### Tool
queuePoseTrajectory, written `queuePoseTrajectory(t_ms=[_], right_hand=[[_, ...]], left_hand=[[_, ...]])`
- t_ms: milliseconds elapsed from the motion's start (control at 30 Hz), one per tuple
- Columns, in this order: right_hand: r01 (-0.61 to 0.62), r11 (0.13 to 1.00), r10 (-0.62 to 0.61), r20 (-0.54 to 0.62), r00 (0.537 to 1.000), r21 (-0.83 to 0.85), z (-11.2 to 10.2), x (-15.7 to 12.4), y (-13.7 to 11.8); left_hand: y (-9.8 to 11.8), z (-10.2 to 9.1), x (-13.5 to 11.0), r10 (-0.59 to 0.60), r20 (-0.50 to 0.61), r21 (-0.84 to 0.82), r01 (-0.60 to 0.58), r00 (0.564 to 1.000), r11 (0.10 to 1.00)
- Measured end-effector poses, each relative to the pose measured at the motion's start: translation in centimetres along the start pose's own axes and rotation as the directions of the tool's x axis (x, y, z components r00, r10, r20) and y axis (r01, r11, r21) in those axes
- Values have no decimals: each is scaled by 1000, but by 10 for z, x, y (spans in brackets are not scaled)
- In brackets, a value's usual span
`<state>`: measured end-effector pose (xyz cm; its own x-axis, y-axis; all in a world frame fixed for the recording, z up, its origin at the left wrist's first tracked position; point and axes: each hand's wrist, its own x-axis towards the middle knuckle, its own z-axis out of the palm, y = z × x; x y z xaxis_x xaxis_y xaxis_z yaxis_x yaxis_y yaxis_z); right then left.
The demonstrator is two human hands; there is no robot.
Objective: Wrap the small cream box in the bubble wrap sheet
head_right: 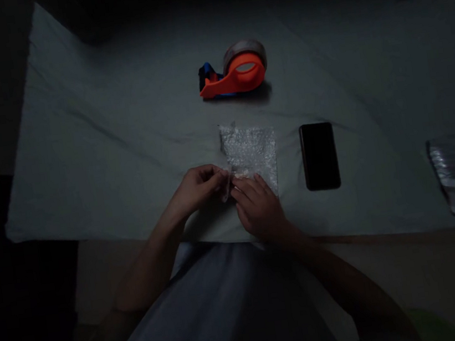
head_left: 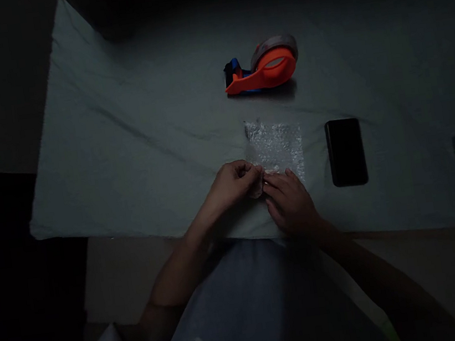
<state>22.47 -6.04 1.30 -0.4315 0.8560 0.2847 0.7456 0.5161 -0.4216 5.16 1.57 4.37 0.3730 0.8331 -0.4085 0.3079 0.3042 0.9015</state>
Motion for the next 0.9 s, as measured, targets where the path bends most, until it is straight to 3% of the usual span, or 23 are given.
queuePoseTrajectory(t_ms=[67,167,300,400,500,567,667,767,900], right_hand=[[-18,998,20,-37,999,65,0,-2,1],[-31,990,50,-141,989,135,1,-3,0],[-24,996,35,-120,992,91,3,-2,1],[-52,991,66,-113,991,125,4,-4,3],[-55,983,79,-132,988,175,6,-7,4],[-69,984,95,-159,983,162,7,-8,4],[-144,986,159,-203,966,89,8,-4,3],[-196,980,198,-164,966,28,5,2,1],[-128,992,129,-101,987,15,0,3,-2]], left_hand=[[11,2,0,8,41,11,-8,999,1000],[21,3,-1,31,13,216,-33,999,976],[20,3,-2,84,7,375,-80,996,924],[6,6,-8,210,-90,391,-160,974,906],[-15,12,-16,355,-270,384,-238,895,892],[-26,20,-21,369,-322,323,-265,872,909],[-34,33,-22,342,-331,223,-280,879,934],[-32,39,-21,340,-337,206,-284,878,937],[-29,37,-32,380,-310,271,-303,871,914]])
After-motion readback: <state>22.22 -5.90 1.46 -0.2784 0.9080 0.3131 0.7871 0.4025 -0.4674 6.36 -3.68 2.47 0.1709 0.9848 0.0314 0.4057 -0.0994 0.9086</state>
